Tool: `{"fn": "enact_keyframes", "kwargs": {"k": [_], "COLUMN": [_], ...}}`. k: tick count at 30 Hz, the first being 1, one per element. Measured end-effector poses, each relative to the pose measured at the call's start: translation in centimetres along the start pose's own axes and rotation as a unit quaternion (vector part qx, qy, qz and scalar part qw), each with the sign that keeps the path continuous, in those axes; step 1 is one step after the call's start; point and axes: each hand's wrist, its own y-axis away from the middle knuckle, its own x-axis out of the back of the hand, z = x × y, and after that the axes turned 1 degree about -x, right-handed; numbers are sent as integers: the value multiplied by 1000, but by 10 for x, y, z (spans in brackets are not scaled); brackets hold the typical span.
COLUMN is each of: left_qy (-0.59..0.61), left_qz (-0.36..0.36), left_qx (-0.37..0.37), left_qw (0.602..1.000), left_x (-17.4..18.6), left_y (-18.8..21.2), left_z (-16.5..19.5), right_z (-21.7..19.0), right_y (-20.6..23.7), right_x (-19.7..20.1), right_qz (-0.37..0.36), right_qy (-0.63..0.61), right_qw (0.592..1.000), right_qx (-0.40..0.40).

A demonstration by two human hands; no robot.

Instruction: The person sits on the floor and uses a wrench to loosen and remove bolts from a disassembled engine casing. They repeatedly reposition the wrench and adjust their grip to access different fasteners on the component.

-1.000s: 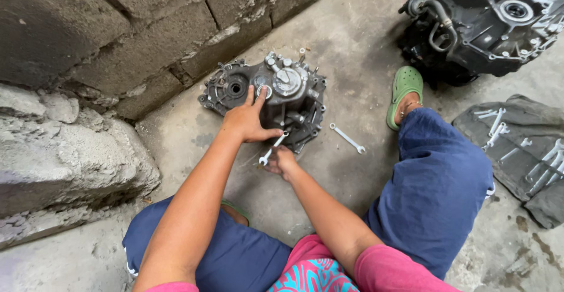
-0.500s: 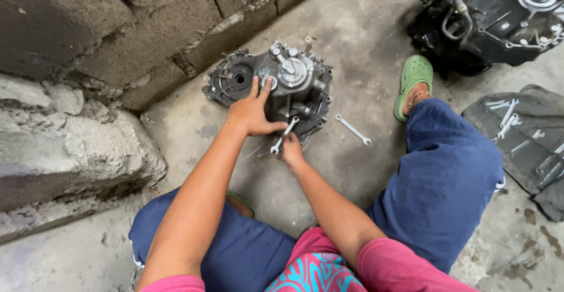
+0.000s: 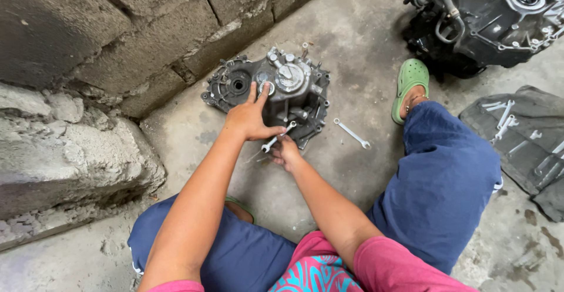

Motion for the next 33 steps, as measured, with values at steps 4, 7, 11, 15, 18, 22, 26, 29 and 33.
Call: {"fn": "enact_keyframes", "kwargs": {"k": [4, 7, 11, 15, 18, 22, 26, 29, 33], "left_qy": [-5, -8, -13, -7, -2, -2, -4, -2, -16], "left_qz": [0, 6, 2, 13, 5, 9, 2, -4, -16], "left_qx": [2, 2, 0, -4, -2, -1, 0, 3, 7], "left_qw": [1000, 1000, 1000, 1000, 1000, 1000, 1000, 1000, 1000], "left_x": [1, 1, 1, 0, -1, -1, 2, 3, 5], "left_y": [-2, -1, 1, 0, 0, -1, 0, 2, 0], "left_z": [2, 3, 2, 1, 0, 0, 1, 1, 1], "right_z": [1, 3, -2, -34, -75, -101, -102, -91, -63], "right_y": [-7, -10, -4, 5, 8, 12, 19, 23, 20], "right_x": [5, 9, 34, 85, 101, 74, 48, 53, 69], "right_qz": [-41, -42, -84, -39, 92, 165, 163, 165, 138], "right_qy": [-61, -37, 79, 370, 667, 750, 775, 773, 590], "right_qw": [996, 997, 993, 928, 729, 629, 601, 604, 776], "right_qx": [-43, -44, -31, 0, 121, 119, 109, 103, 177]}}
